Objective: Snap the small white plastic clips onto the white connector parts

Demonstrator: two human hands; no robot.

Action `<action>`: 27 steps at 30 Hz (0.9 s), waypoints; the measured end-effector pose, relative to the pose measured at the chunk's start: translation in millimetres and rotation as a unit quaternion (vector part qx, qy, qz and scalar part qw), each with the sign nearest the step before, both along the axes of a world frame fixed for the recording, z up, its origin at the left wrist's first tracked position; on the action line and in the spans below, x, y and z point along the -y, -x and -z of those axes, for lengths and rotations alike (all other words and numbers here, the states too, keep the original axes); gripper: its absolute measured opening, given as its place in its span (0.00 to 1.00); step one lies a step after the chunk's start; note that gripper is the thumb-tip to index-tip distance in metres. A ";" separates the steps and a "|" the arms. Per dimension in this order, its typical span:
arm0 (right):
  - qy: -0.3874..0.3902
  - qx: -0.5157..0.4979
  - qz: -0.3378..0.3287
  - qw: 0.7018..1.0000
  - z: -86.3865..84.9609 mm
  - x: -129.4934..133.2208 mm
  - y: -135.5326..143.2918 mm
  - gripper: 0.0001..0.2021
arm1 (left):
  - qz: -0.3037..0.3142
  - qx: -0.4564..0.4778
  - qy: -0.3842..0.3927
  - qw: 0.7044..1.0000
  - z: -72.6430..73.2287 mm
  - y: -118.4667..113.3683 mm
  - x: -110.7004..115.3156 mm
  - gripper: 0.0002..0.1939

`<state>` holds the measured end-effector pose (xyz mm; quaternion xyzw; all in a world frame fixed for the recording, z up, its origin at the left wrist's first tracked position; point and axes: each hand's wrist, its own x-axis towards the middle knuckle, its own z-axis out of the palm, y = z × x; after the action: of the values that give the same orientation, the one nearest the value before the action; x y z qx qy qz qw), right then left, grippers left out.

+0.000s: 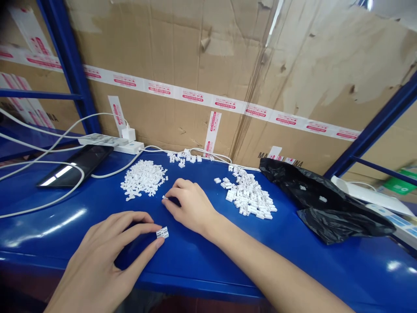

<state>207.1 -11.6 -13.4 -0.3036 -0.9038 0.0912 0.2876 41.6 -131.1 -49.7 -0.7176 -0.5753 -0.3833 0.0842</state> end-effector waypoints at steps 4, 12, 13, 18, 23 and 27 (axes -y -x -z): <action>0.008 -0.014 -0.024 1.000 -0.1 -2.1 -2.4 0.07 | -0.005 -0.003 0.003 1.000 1.2 0.0 -0.9 0.10; 0.128 -0.110 -0.098 0.981 -7.5 13.4 -16.6 0.05 | -0.018 0.012 0.005 1.000 0.4 0.1 1.6 0.10; 0.158 -0.121 -0.108 0.974 -8.4 15.3 -17.2 0.04 | -0.019 0.014 0.003 1.000 0.5 0.5 2.0 0.09; 0.260 -0.146 -0.137 0.945 -10.6 20.2 -16.1 0.04 | -0.036 0.013 -0.011 0.999 1.3 4.4 3.2 0.08; 0.268 -0.140 -0.151 0.941 -10.5 21.3 -14.7 0.03 | -0.040 0.030 -0.005 0.999 -0.2 4.5 2.4 0.09; 0.281 -0.139 -0.150 0.938 -10.9 21.9 -13.9 0.04 | -0.040 0.037 -0.007 0.999 -1.7 2.7 0.6 0.09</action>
<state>221.0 -33.5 -2.6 -0.2176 -0.8272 0.4247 0.2967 38.9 -131.6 -48.0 -0.6791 -0.6035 -0.4095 0.0831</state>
